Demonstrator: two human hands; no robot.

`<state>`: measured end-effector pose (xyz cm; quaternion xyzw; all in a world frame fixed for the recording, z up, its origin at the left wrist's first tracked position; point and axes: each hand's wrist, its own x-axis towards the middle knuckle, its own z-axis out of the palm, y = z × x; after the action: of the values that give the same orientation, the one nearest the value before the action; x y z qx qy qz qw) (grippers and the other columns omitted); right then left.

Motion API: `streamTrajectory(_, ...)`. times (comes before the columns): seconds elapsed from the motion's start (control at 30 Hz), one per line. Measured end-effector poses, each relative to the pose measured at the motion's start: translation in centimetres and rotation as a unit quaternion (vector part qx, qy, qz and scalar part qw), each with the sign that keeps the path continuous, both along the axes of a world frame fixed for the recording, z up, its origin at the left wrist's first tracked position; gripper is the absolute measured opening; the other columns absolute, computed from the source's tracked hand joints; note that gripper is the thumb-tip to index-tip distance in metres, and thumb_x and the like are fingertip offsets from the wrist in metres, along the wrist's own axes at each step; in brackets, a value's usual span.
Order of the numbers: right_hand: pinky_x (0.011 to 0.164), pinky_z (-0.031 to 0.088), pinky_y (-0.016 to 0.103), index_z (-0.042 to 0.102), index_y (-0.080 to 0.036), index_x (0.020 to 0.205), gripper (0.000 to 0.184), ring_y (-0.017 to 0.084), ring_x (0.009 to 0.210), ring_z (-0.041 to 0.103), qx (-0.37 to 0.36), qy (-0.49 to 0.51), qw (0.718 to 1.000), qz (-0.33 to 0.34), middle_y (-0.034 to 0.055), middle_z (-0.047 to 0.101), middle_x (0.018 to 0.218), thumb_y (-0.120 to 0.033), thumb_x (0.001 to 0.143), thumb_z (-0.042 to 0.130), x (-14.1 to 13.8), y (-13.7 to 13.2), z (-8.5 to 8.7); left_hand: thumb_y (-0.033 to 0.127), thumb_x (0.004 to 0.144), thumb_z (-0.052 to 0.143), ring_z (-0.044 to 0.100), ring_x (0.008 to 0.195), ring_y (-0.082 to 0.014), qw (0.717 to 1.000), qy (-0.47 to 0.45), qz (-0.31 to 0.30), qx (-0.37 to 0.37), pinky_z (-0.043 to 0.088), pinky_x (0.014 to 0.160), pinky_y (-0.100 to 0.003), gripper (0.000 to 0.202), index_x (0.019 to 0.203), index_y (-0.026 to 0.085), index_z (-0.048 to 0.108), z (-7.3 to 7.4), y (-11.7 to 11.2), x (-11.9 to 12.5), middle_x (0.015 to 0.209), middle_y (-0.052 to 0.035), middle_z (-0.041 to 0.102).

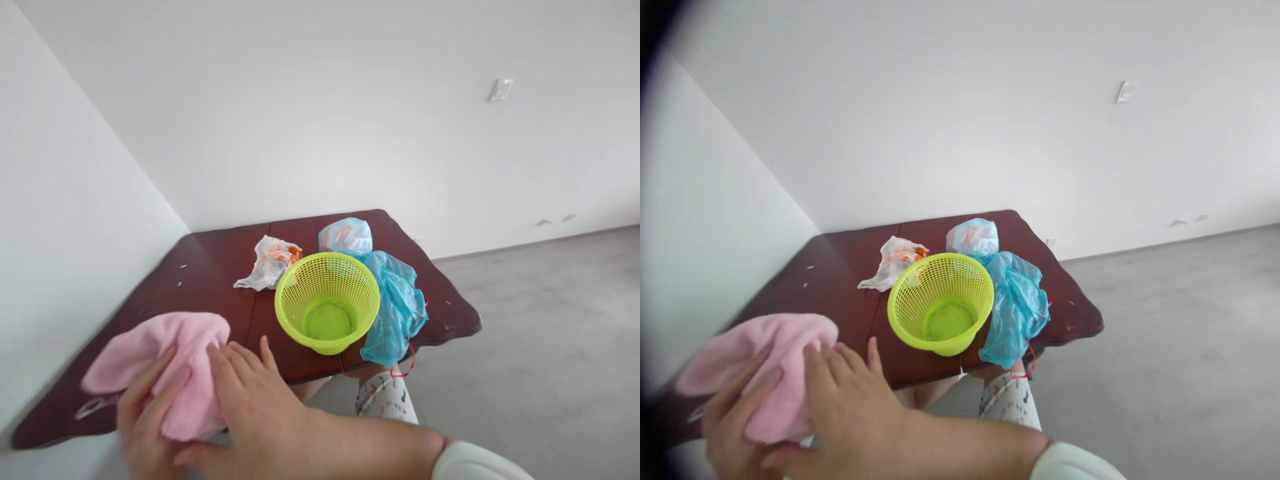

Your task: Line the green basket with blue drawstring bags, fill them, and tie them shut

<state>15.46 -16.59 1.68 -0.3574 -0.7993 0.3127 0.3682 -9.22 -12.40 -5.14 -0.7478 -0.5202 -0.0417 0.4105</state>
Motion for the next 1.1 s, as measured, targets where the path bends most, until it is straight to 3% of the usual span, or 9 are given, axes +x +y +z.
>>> streamTrajectory(0.07, 0.147, 0.032, 0.079, 0.009, -0.022, 0.195, 0.125, 0.044, 0.184, 0.038, -0.017, -0.026, 0.999, 0.027, 0.0251, 0.035, 0.199, -0.058, 0.103, 0.086, 1.3, -0.8, -2.5, 0.028, 0.106, 0.066, 0.078, 0.146, -0.0402, 0.946, -0.266, -0.187, 0.013, 0.071, 0.119, -0.055, 0.048, 0.154, 0.020, 0.069, -1.0, 1.1, -1.8, 0.168, -0.0221, 0.067)
streamTrajectory(0.13, 0.142, 0.049, 0.060, 0.029, -0.021, 0.191, 0.111, 0.039, 0.175, 0.055, -0.043, -0.017, 0.998, 0.047, 0.0234, 0.050, 0.191, -0.052, 0.102, 0.088, 3.4, -2.0, -5.1, 0.025, 0.109, 0.067, 0.075, 0.147, -0.0401, 0.909, -0.346, -0.232, -0.014, 0.063, 0.128, -0.056, 0.050, 0.158, 0.025, 0.071, -1.8, 3.0, -2.1, 0.170, -0.0180, 0.068)
streamTrajectory(0.27, 0.114, 0.068, 0.039, 0.074, -0.026, 0.152, 0.048, 0.030, 0.131, 0.087, -0.052, 0.001, 0.998, -0.025, 0.0114, 0.088, 0.144, -0.030, 0.104, 0.079, 8.2, -5.0, -9.8, 0.015, 0.104, 0.058, 0.062, 0.163, -0.0460, 0.913, -0.352, -0.076, -0.192, 0.046, 0.141, -0.061, 0.061, 0.163, 0.019, 0.074, -3.3, 7.7, -0.6, 0.178, -0.0246, 0.060)
streamTrajectory(0.4, 0.087, 0.070, 0.034, 0.080, -0.027, 0.132, 0.026, 0.025, 0.093, 0.090, 0.017, 0.012, 0.974, -0.227, 0.0064, 0.091, 0.106, -0.024, 0.110, 0.066, 15.0, -7.0, -12.8, 0.024, 0.097, 0.063, 0.038, 0.178, -0.0626, 0.883, -0.322, 0.070, -0.336, 0.032, 0.142, -0.081, 0.083, 0.180, 0.016, 0.059, -6.1, 9.1, -1.0, 0.198, -0.0292, 0.031)
streamTrajectory(0.53, 0.079, 0.069, 0.036, 0.074, -0.024, 0.129, 0.030, 0.026, 0.083, 0.087, 0.016, 0.041, 0.875, -0.483, 0.0094, 0.088, 0.100, -0.048, 0.119, 0.059, 25.5, -6.3, -14.5, 0.031, 0.099, 0.062, 0.024, 0.186, -0.0588, 0.878, -0.331, 0.053, -0.341, 0.021, 0.146, -0.083, 0.087, 0.185, 0.020, 0.053, -7.3, 7.4, -1.4, 0.203, -0.0245, 0.021)
streamTrajectory(0.6, 0.086, 0.070, 0.046, 0.068, -0.021, 0.132, 0.052, 0.034, 0.097, 0.086, -0.030, -0.005, 0.798, -0.601, 0.0172, 0.085, 0.114, -0.069, 0.111, 0.063, 30.3, -5.1, -15.1, 0.030, 0.100, 0.063, 0.016, 0.189, -0.0534, 0.885, -0.345, 0.014, -0.313, 0.017, 0.148, -0.081, 0.080, 0.179, 0.022, 0.060, -6.2, 6.5, -0.7, 0.204, -0.0213, 0.024)
streamTrajectory(0.7, 0.110, 0.062, 0.063, 0.064, -0.026, 0.099, 0.055, 0.047, 0.124, 0.078, -0.130, -0.123, 0.730, -0.659, 0.0234, 0.078, 0.118, -0.081, 0.095, 0.068, 34.5, -2.9, -15.9, 0.028, 0.107, 0.057, 0.024, 0.189, -0.0452, 0.885, -0.384, -0.063, -0.254, 0.017, 0.151, -0.075, 0.061, 0.166, 0.023, 0.072, -3.6, 5.4, 1.0, 0.202, -0.0180, 0.032)
streamTrajectory(0.93, 0.076, 0.058, 0.048, 0.051, -0.031, 0.071, 0.059, 0.031, 0.074, 0.065, -0.094, -0.025, 0.768, -0.633, 0.0052, 0.060, 0.069, -0.087, 0.089, 0.057, 35.9, 0.3, -14.7, 0.022, 0.113, 0.052, 0.066, 0.162, -0.0336, 0.845, -0.456, -0.211, -0.184, 0.031, 0.151, -0.065, 0.040, 0.138, 0.025, 0.083, 0.7, 1.6, 4.9, 0.170, -0.0131, 0.074)
streamTrajectory(1.1, 0.068, 0.049, 0.035, 0.059, -0.027, 0.095, 0.052, 0.021, 0.071, 0.057, 0.078, 0.111, 0.758, -0.638, -0.0025, 0.056, 0.077, -0.078, 0.101, 0.065, 32.7, -1.2, -7.4, 0.015, 0.116, 0.056, 0.081, 0.131, -0.0270, 0.704, -0.559, -0.393, -0.195, 0.066, 0.116, -0.043, 0.029, 0.127, 0.026, 0.081, 3.6, -3.2, 10.9, 0.139, -0.0121, 0.086)
